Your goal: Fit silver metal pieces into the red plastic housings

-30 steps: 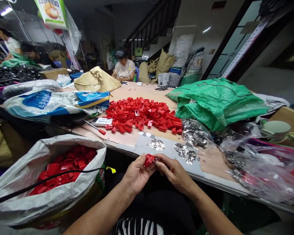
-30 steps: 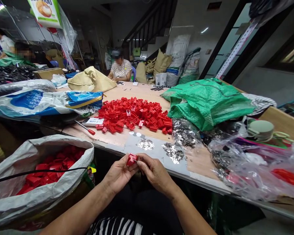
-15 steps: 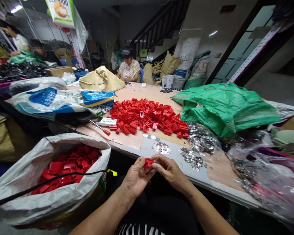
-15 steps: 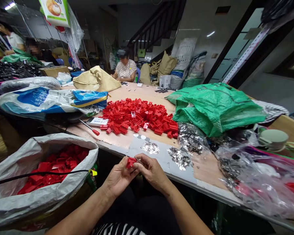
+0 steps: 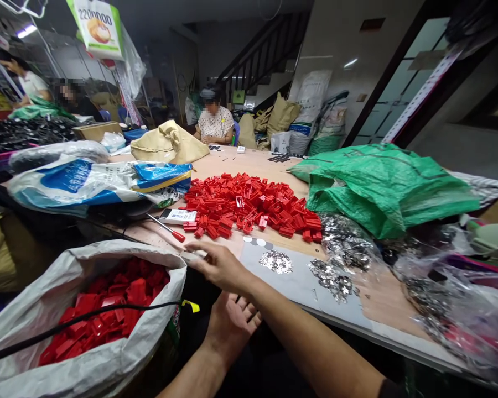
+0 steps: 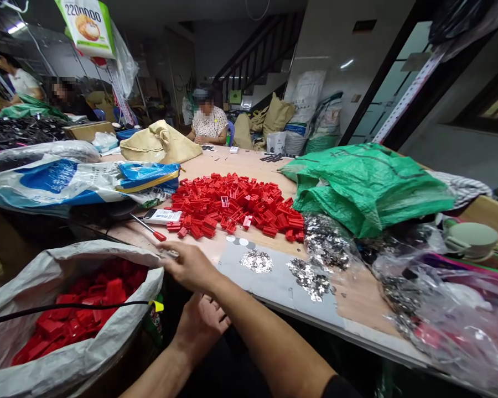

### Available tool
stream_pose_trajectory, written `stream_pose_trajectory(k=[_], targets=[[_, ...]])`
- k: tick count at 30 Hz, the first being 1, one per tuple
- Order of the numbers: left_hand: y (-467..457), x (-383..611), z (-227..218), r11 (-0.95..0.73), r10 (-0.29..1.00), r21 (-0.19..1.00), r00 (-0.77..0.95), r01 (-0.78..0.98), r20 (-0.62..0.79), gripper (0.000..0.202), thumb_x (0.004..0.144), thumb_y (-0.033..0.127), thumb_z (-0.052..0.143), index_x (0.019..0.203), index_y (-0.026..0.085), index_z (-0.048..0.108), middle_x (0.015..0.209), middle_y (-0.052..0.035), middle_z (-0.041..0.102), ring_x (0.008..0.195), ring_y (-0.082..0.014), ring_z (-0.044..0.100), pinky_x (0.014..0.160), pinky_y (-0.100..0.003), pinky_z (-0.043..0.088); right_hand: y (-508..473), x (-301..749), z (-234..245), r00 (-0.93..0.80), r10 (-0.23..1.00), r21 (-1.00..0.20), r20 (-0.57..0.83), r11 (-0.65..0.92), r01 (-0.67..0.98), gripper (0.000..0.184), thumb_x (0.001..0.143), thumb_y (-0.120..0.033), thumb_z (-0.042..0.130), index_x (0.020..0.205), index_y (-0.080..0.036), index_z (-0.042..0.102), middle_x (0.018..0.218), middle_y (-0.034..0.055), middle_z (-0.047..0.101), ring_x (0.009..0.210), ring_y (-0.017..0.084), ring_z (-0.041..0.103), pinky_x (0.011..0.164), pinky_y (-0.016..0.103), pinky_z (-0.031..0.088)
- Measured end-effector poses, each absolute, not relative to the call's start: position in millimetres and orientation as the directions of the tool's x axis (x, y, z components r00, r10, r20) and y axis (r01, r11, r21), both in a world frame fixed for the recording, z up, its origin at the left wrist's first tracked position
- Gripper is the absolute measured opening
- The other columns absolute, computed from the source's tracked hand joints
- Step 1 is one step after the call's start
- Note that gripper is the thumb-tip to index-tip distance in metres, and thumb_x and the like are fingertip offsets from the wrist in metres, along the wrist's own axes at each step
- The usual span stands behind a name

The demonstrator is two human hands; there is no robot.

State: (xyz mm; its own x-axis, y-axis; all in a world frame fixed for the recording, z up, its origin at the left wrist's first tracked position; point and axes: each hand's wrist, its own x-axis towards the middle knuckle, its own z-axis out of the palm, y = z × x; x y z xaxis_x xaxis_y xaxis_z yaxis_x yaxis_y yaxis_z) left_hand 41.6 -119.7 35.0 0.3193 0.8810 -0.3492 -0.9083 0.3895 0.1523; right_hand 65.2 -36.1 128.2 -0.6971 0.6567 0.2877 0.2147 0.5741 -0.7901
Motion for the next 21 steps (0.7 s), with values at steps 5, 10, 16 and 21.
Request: stream_pose_trajectory(k=[5,10,16,21], targets=[[-118,39,27,0.418,0.829,0.093,0.337,-0.904,-0.447,0.041,0.083,0.048,0.060,0.111,0.018,0.056,0.088,-0.0058,0.067,0.083,-0.0214,0.066,0.084,-0.038,0.047,24,116,90,-0.460,0.868,-0.493,0.189,0.489,0.720,0.030,0.088,-0.009,0.054,0.117,-0.012,0.059,0.135,0.0157,0.047,0.116,0.025,0.051,0.100,0.038,0.040],[-115,49,18,0.449,0.818,0.089,0.369,-0.889,-0.440,0.041,0.084,0.048,0.058,0.111,0.017,0.055,0.088,-0.0056,0.067,0.080,-0.0206,0.066,0.081,-0.037,0.047,53,155,64,-0.397,0.912,-0.390,0.099,0.403,0.828,0.026,0.085,-0.006,0.054,0.109,-0.010,0.063,0.137,0.0197,0.044,0.120,0.031,0.049,0.101,0.042,0.038],[-110,48,20,0.461,0.819,0.141,0.359,-0.876,-0.449,0.035,0.087,0.043,0.056,0.109,0.016,0.056,0.085,-0.0049,0.068,0.076,-0.0189,0.067,0.076,-0.034,0.050,55,162,68,-0.463,0.880,-0.408,0.107,0.464,0.786,0.025,0.087,-0.007,0.051,0.108,-0.010,0.064,0.122,0.0149,0.057,0.114,0.025,0.054,0.099,0.035,0.041],[-98,40,24,0.480,0.838,0.231,0.365,-0.846,-0.406,0.036,0.088,0.039,0.057,0.112,0.014,0.056,0.091,-0.0075,0.070,0.076,-0.0175,0.068,0.070,-0.028,0.052,7,182,90,-0.594,0.784,-0.520,0.180,0.588,0.619,0.020,0.090,-0.015,0.055,0.107,-0.018,0.065,0.119,0.0059,0.061,0.109,0.016,0.056,0.096,0.025,0.042]])
